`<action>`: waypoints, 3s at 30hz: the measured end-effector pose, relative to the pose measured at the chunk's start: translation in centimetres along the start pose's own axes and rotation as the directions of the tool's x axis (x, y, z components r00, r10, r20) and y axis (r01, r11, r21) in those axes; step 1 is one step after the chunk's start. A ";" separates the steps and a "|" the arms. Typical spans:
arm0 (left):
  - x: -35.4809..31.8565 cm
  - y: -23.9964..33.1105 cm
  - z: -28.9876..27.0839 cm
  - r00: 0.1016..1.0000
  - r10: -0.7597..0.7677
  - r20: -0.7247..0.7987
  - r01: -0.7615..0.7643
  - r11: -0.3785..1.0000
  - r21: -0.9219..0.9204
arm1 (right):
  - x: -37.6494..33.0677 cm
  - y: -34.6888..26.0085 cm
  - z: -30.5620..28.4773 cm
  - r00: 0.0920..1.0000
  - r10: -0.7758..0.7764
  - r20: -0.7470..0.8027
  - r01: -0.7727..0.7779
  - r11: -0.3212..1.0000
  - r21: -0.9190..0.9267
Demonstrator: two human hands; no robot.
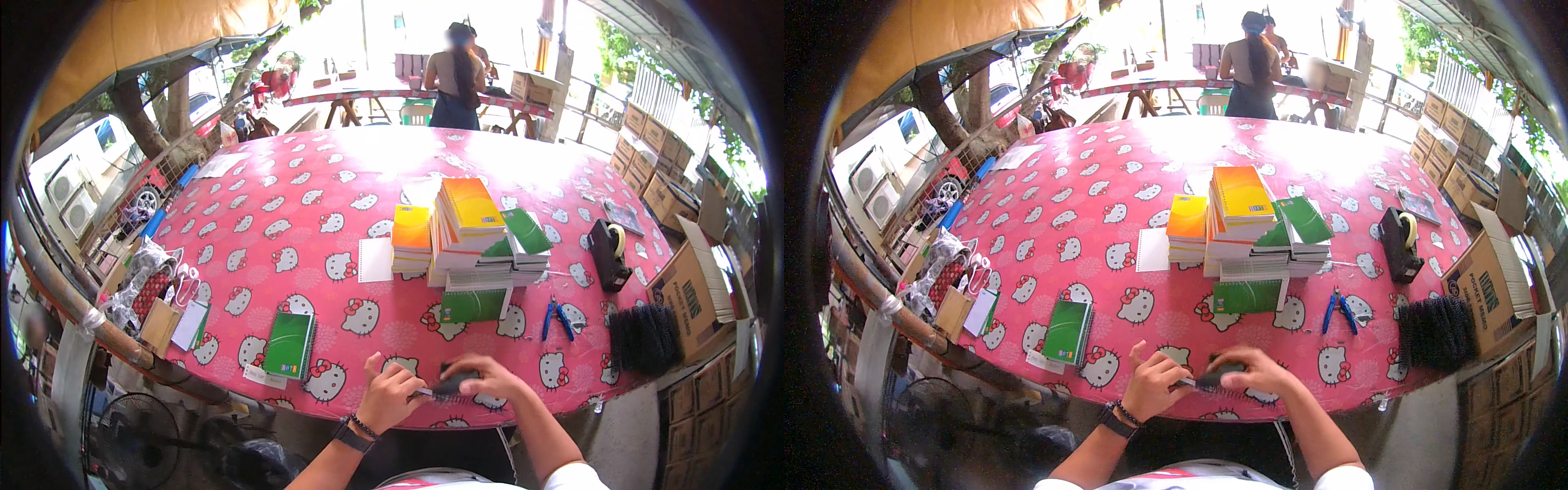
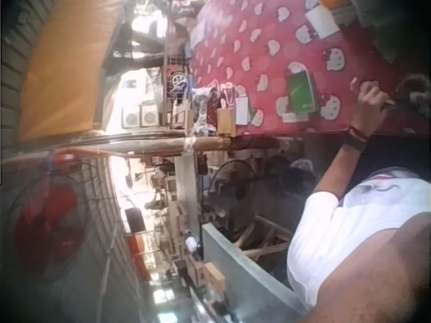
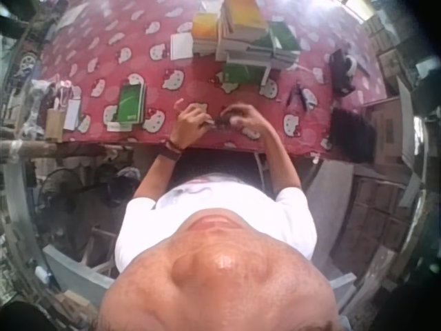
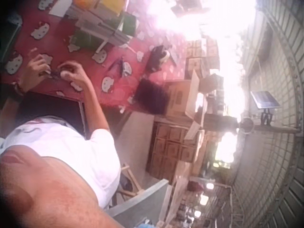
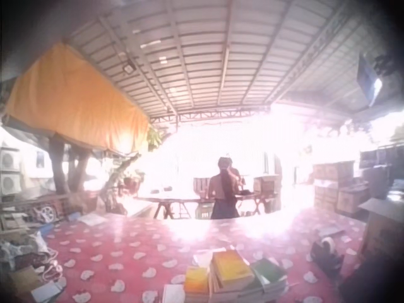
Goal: The person assembles notebooks by hand, aligning pages and covers, inserting a plastic spiral binding through the pre-punched holes, and then trimming the excess coil with pliers.
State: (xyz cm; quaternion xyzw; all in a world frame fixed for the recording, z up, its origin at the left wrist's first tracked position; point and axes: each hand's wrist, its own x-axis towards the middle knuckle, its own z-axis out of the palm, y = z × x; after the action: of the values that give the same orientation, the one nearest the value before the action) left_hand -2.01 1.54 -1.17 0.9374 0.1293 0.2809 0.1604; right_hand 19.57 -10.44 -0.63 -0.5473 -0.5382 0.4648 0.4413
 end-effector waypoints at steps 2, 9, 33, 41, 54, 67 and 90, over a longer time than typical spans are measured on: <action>0.4 0.2 -0.2 1.000 -0.003 -0.031 0.004 1.000 0.022 | 0.4 -0.1 -0.8 0.998 -0.027 -0.052 0.022 0.996 -0.087; 0.1 0.2 -0.4 0.990 -0.136 -0.049 0.129 0.984 -0.120 | 1.0 0.6 -0.4 0.995 0.090 0.036 -0.089 0.996 -0.026; 0.2 0.0 -1.0 1.000 -0.003 -0.003 0.003 0.990 -0.138 | -0.3 0.9 0.0 0.993 -0.085 -0.080 0.094 0.989 0.110; -0.5 -1.9 -1.6 1.000 -0.005 -0.014 0.004 0.997 -0.080 | 1.1 -0.1 1.5 0.990 0.107 -0.092 -0.120 0.981 -0.150; -0.9 -2.1 -1.2 0.993 -0.112 -0.029 0.104 0.971 -0.216 | 1.8 0.8 2.8 0.999 -0.046 0.001 0.046 0.998 0.044; -1.1 -1.8 -1.1 0.978 -0.205 -0.025 0.197 0.962 -0.187 | 3.6 -0.2 3.3 0.992 -0.051 0.116 0.036 0.992 0.122; -4.1 -2.4 0.3 0.782 -0.586 -0.213 0.332 0.681 -0.652 | 5.5 -0.5 4.9 0.993 0.006 0.122 -0.021 0.992 0.126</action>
State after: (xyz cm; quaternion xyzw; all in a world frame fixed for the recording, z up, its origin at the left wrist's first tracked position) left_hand -5.54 2.33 -4.31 0.6968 0.3037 0.4434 0.4751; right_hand 14.62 -5.02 -1.16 -0.4926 -0.5296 0.5334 0.4387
